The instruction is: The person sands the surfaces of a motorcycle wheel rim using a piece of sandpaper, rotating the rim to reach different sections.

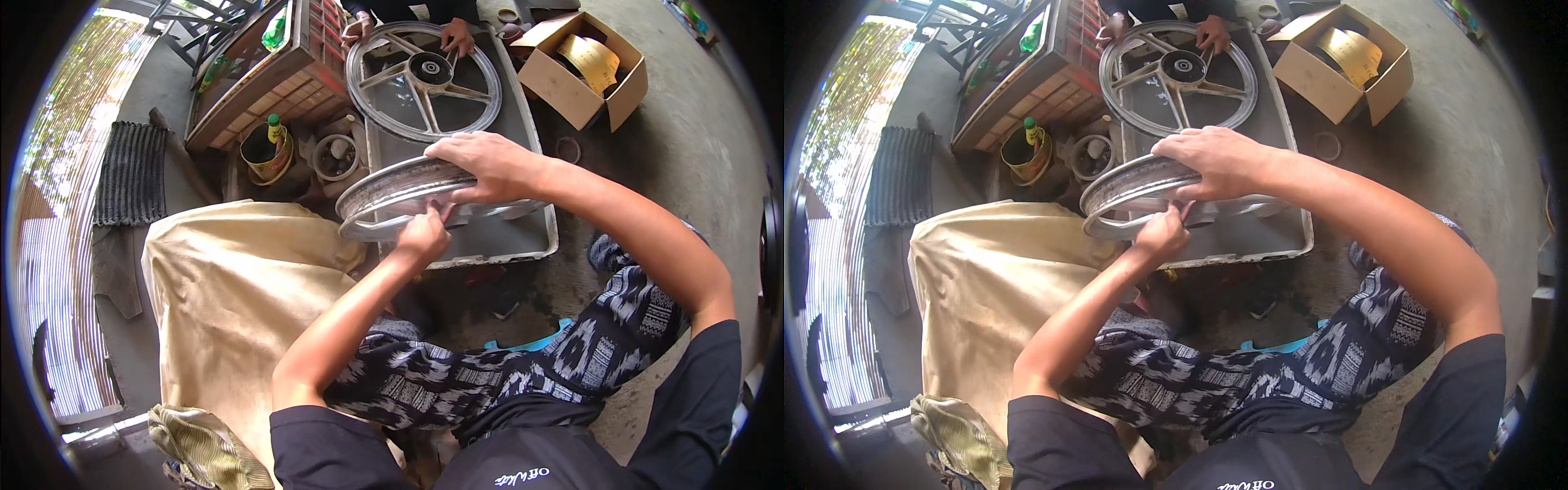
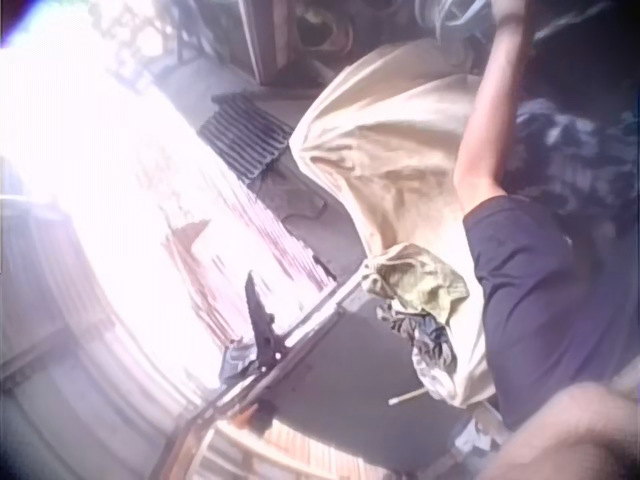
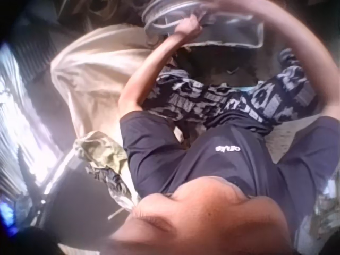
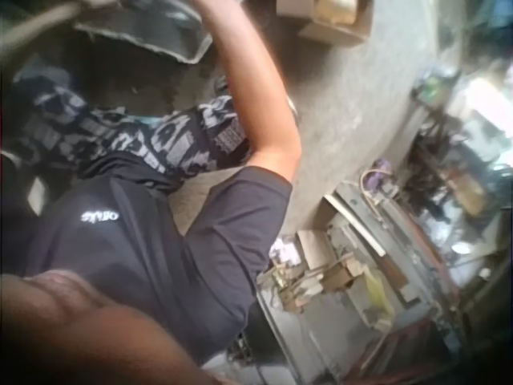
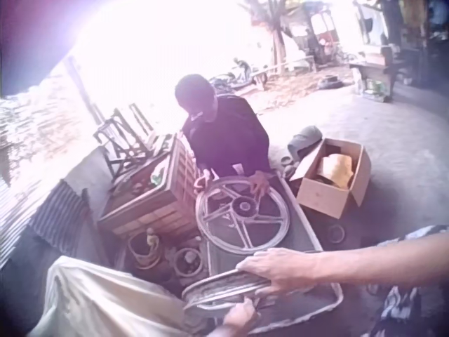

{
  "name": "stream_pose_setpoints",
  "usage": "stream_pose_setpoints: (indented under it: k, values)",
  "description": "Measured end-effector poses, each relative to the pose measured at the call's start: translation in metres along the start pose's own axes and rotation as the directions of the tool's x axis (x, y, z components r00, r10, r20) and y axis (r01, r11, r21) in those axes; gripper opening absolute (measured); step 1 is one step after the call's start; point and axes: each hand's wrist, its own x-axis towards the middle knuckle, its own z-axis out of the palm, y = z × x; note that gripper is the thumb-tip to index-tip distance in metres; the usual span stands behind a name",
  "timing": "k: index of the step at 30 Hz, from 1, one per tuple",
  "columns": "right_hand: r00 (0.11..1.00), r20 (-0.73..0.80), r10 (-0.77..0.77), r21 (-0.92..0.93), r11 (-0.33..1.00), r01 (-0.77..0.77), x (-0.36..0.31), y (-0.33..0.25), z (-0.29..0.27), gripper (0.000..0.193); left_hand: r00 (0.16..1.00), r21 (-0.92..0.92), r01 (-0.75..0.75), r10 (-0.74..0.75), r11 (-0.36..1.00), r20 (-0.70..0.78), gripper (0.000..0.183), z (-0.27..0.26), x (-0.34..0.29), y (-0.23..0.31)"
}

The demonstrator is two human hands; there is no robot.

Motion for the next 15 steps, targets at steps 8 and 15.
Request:
stream_pose_setpoints:
  k: [8, 15]
  values:
    - [1.000, 0.021, -0.013, 0.008, 1.000, 0.013, 0.000, 0.006, -0.004, 0.064, 0.999, 0.071, -0.018, 0.016, 0.997, 0.035, 0.045, -0.001, -0.015, 0.012]
    - [1.000, 0.019, 0.005, 0.033, 0.999, -0.006, 0.000, 0.006, -0.004, 0.065, 0.997, 0.264, 0.011, 0.009, 0.964, -0.075, 0.044, 0.011, -0.008, 0.008]
